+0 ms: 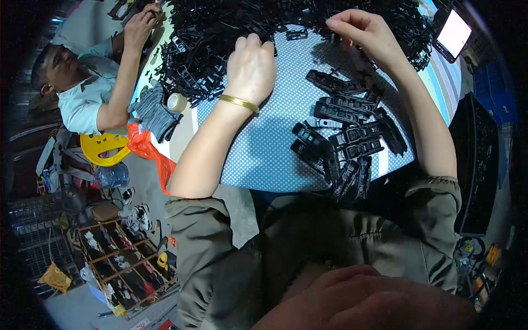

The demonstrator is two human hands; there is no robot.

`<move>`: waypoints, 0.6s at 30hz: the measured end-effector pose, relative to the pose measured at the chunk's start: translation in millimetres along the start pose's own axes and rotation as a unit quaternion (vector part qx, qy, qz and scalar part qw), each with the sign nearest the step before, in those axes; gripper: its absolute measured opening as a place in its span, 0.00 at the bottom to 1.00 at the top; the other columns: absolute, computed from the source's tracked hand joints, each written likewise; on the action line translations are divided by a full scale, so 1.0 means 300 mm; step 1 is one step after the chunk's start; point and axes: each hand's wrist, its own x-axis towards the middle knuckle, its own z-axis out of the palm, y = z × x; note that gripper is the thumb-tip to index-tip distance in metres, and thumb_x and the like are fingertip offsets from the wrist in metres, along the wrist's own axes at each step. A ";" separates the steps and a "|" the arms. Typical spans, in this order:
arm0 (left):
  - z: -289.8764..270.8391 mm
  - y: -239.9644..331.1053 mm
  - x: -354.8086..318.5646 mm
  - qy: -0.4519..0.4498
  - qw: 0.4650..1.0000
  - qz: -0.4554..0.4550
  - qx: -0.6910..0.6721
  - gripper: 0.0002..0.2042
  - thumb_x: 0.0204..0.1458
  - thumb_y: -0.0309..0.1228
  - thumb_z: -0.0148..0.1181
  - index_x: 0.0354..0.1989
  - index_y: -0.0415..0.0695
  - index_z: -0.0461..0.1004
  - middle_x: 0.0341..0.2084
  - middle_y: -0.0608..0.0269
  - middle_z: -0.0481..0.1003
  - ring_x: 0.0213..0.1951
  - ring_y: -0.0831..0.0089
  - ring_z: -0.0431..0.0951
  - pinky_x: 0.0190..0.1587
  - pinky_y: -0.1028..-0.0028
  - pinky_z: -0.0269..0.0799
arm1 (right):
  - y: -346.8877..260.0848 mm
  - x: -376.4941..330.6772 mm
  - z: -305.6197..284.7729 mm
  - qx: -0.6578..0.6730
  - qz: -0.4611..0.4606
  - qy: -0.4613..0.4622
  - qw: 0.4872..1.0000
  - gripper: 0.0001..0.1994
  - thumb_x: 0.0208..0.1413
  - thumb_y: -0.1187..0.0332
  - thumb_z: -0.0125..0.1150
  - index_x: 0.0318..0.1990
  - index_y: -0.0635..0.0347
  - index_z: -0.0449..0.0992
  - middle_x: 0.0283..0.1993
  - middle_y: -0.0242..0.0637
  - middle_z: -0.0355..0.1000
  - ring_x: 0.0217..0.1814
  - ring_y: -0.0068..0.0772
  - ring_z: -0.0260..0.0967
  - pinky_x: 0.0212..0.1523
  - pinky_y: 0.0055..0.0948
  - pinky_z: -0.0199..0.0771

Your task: Sorting small black plastic components and organizing them into stacks on a workbench.

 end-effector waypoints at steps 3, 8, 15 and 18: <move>0.006 0.022 0.013 -0.012 0.995 0.013 0.098 0.04 0.33 0.24 0.53 0.21 0.40 0.72 0.23 0.59 0.69 0.32 0.64 0.67 0.32 0.69 0.64 | -0.045 -0.015 0.037 -0.061 0.041 -0.010 0.997 0.14 0.47 0.56 0.60 0.31 0.57 0.74 0.18 0.25 0.66 0.21 0.13 0.63 0.21 0.14 0.62; 0.024 0.020 0.027 0.012 0.992 0.007 0.129 0.03 0.32 0.23 0.54 0.19 0.42 0.71 0.22 0.61 0.68 0.32 0.65 0.67 0.30 0.70 0.61 | -0.032 -0.024 0.055 -0.004 0.037 -0.059 0.998 0.12 0.47 0.60 0.60 0.32 0.60 0.74 0.21 0.26 0.67 0.23 0.15 0.64 0.24 0.15 0.64; 0.000 0.036 0.045 0.157 0.970 0.019 -0.184 0.05 0.36 0.26 0.59 0.22 0.40 0.72 0.27 0.59 0.70 0.34 0.63 0.69 0.36 0.69 0.65 | -0.012 -0.019 0.058 0.091 0.087 -0.009 0.992 0.12 0.48 0.62 0.60 0.34 0.61 0.74 0.25 0.26 0.69 0.23 0.14 0.64 0.25 0.14 0.63; -0.034 0.025 0.040 0.020 0.759 -0.196 -0.621 0.07 0.49 0.25 0.53 0.33 0.34 0.67 0.35 0.54 0.72 0.34 0.71 0.74 0.36 0.78 0.72 | -0.054 -0.031 0.057 0.134 0.106 0.016 0.985 0.12 0.47 0.61 0.61 0.33 0.61 0.74 0.24 0.26 0.69 0.23 0.14 0.64 0.24 0.14 0.62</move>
